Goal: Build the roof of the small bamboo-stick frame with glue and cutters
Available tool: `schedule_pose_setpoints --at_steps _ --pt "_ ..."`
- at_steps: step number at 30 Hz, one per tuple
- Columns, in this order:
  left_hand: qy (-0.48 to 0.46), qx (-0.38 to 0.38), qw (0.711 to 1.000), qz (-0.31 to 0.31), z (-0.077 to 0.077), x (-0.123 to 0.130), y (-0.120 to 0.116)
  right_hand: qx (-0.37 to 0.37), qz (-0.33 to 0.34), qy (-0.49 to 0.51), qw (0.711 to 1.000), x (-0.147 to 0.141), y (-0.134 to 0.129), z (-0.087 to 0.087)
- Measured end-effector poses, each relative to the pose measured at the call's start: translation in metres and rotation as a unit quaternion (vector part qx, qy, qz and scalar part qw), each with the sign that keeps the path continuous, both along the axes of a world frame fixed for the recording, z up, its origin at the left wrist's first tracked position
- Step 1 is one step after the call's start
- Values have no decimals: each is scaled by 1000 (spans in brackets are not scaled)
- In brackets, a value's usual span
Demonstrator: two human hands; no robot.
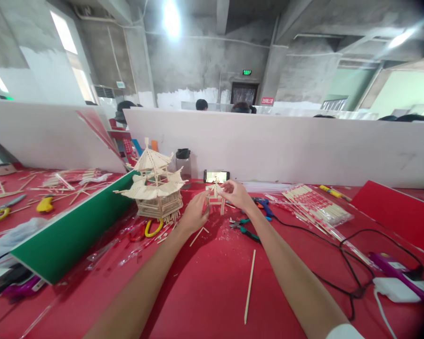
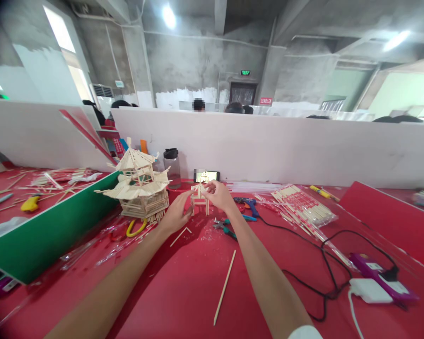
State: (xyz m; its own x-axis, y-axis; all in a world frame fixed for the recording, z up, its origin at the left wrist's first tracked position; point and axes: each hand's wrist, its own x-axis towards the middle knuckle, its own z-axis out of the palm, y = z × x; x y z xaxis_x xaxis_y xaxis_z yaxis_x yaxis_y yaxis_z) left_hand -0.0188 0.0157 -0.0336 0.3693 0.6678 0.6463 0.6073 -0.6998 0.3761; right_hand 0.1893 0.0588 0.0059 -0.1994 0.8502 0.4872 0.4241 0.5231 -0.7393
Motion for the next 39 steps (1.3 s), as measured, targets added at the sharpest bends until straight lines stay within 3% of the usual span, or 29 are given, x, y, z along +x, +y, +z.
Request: schedule_pose_setpoints --at_steps 6,20,30,39 --pt "-7 -10 1000 -6 2 0 -2 -13 24 -3 1000 4 3 0" --pt "-24 -8 1000 -9 0 -1 0 6 7 -54 998 3 -3 9" --pt "-25 -11 1000 -10 4 -1 -3 2 47 -12 999 20 1 19" --pt "-15 -3 1000 -2 3 -2 -1 32 -9 -96 995 41 -1 29"
